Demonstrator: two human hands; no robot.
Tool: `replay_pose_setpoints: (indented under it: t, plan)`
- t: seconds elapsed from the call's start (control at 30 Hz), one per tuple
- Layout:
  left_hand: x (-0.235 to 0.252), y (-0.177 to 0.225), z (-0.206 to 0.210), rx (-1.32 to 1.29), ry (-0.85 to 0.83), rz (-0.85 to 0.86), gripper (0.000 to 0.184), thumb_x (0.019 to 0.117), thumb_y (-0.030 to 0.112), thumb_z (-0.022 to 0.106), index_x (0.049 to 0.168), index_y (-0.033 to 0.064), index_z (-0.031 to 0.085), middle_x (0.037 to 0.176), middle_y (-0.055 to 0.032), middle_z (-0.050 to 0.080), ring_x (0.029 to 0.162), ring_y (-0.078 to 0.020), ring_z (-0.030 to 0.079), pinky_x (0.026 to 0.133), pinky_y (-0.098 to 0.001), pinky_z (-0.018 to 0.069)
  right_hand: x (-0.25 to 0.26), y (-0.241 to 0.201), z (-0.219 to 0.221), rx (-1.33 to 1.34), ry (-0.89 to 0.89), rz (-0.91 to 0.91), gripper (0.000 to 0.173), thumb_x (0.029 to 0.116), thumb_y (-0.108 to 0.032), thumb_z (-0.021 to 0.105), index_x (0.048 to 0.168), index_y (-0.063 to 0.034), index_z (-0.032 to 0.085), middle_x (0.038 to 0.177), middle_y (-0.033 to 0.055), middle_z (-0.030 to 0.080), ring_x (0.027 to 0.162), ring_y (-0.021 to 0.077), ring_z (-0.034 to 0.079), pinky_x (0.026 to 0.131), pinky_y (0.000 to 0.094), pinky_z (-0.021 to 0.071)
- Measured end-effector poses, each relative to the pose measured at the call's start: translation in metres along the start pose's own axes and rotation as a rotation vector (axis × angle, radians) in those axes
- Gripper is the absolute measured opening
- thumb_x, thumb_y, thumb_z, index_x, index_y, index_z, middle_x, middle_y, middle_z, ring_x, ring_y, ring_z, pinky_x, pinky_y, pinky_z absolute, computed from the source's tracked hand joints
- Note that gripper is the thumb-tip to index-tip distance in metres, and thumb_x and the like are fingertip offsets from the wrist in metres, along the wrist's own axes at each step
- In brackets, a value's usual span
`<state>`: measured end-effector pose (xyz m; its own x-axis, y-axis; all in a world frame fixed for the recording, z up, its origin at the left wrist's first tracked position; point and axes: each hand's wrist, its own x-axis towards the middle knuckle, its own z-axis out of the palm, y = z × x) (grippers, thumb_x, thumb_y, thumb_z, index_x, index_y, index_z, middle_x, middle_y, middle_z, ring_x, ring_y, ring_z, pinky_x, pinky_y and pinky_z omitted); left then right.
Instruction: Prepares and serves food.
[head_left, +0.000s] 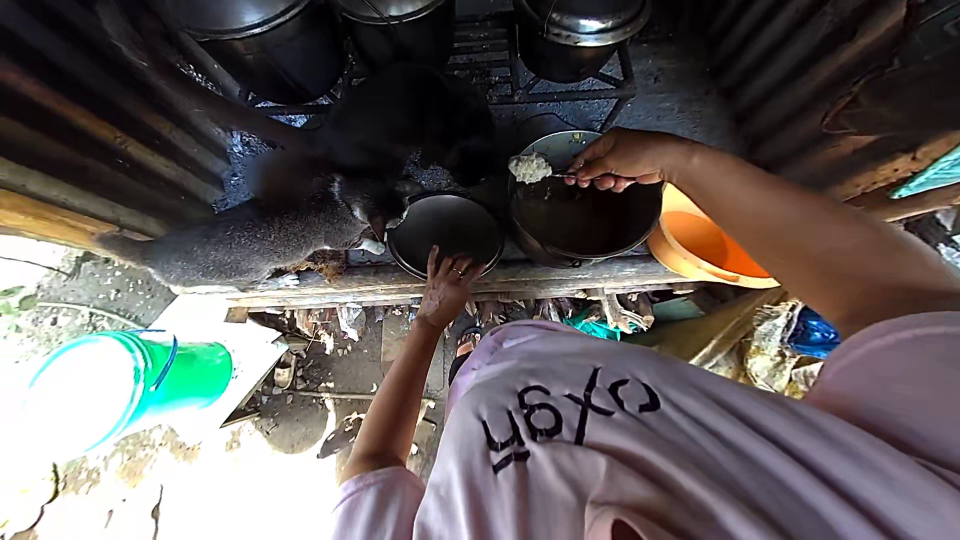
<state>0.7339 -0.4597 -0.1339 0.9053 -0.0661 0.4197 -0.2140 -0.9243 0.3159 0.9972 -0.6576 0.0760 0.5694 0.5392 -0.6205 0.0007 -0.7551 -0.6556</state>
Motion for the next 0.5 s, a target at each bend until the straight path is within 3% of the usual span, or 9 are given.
replay_pose_setpoints:
  t: [0.1, 0.2, 0.23, 0.3, 0.33, 0.37, 0.43, 0.5]
  plan:
    - [-0.009, 0.001, -0.009, -0.006, 0.055, -0.121, 0.027, 0.0871, 0.019, 0.077, 0.114, 0.0115, 0.078, 0.123, -0.0168, 0.069, 0.123, -0.0406, 0.061, 0.113, -0.0740, 0.0230, -0.004, -0.021, 0.024, -0.008, -0.083, -0.087, 0.013, 0.1050, -0.001, 0.051, 0.103, -0.0024, 0.064, 0.074, -0.0013, 0.057, 0.045, -0.0001, 0.041, 0.043, 0.0141, 0.0363]
    - [-0.018, 0.002, -0.015, -0.011, 0.158, -0.244, 0.028, 0.0868, 0.026, 0.078, 0.111, 0.0107, 0.078, 0.124, -0.0182, 0.068, 0.125, -0.0414, 0.059, 0.114, -0.0727, 0.0225, 0.003, -0.035, 0.061, -0.184, -0.105, -0.180, 0.019, 0.1054, -0.001, 0.049, 0.114, 0.0004, 0.066, 0.081, 0.0036, 0.057, 0.056, 0.0069, 0.047, 0.054, 0.0231, 0.0441]
    - [-0.021, 0.003, -0.015, -0.008, 0.197, -0.272, 0.028, 0.0869, 0.027, 0.077, 0.110, 0.0103, 0.078, 0.123, -0.0186, 0.068, 0.125, -0.0417, 0.059, 0.114, -0.0723, 0.0228, 0.005, -0.039, 0.076, -0.296, -0.096, -0.212, 0.022, 0.1055, 0.000, 0.048, 0.119, 0.0022, 0.065, 0.088, 0.0087, 0.058, 0.064, 0.0124, 0.052, 0.061, 0.0291, 0.0476]
    - [-0.023, 0.005, -0.016, -0.001, 0.246, -0.322, 0.028, 0.0874, 0.028, 0.076, 0.109, 0.0099, 0.078, 0.122, -0.0189, 0.067, 0.125, -0.0413, 0.058, 0.115, -0.0703, 0.0222, 0.005, -0.048, 0.101, -0.581, -0.057, -0.287, 0.027, 0.1033, 0.002, 0.049, 0.127, 0.0049, 0.062, 0.110, 0.0217, 0.063, 0.091, 0.0287, 0.064, 0.083, 0.0455, 0.0533]
    - [-0.024, 0.006, -0.018, 0.002, 0.254, -0.343, 0.028, 0.0876, 0.028, 0.076, 0.108, 0.0095, 0.078, 0.122, -0.0193, 0.067, 0.126, -0.0414, 0.058, 0.115, -0.0704, 0.0223, 0.003, -0.050, 0.112, -0.690, -0.022, -0.328, 0.030, 0.1008, 0.004, 0.051, 0.129, 0.0068, 0.062, 0.124, 0.0270, 0.062, 0.113, 0.0384, 0.062, 0.098, 0.0536, 0.0493]
    - [-0.025, 0.008, -0.019, 0.003, 0.260, -0.359, 0.027, 0.0874, 0.028, 0.076, 0.108, 0.0094, 0.078, 0.123, -0.0195, 0.067, 0.126, -0.0415, 0.057, 0.115, -0.0704, 0.0226, 0.001, -0.050, 0.120, -0.756, 0.016, -0.359, 0.034, 0.0988, 0.006, 0.054, 0.132, 0.0081, 0.060, 0.134, 0.0306, 0.056, 0.124, 0.0453, 0.057, 0.104, 0.0587, 0.0455]
    - [-0.027, 0.009, -0.020, 0.000, 0.266, -0.390, 0.027, 0.0879, 0.029, 0.076, 0.107, 0.0095, 0.078, 0.124, -0.0193, 0.066, 0.128, -0.0415, 0.056, 0.115, -0.0699, 0.0220, -0.002, -0.044, 0.122, -0.815, 0.163, -0.418, 0.042, 0.0936, 0.008, 0.059, 0.135, 0.0051, 0.057, 0.139, 0.0313, 0.050, 0.117, 0.0499, 0.060, 0.094, 0.0627, 0.0518]
    - [-0.032, 0.010, -0.019, -0.017, 0.288, -0.433, 0.027, 0.0886, 0.029, 0.076, 0.108, 0.0094, 0.078, 0.125, -0.0200, 0.066, 0.129, -0.0421, 0.055, 0.116, -0.0694, 0.0209, -0.010, -0.033, 0.103, -0.787, 0.325, -0.464, 0.044, 0.0924, 0.008, 0.058, 0.136, 0.0020, 0.058, 0.138, 0.0316, 0.052, 0.107, 0.0513, 0.064, 0.082, 0.0661, 0.0546]
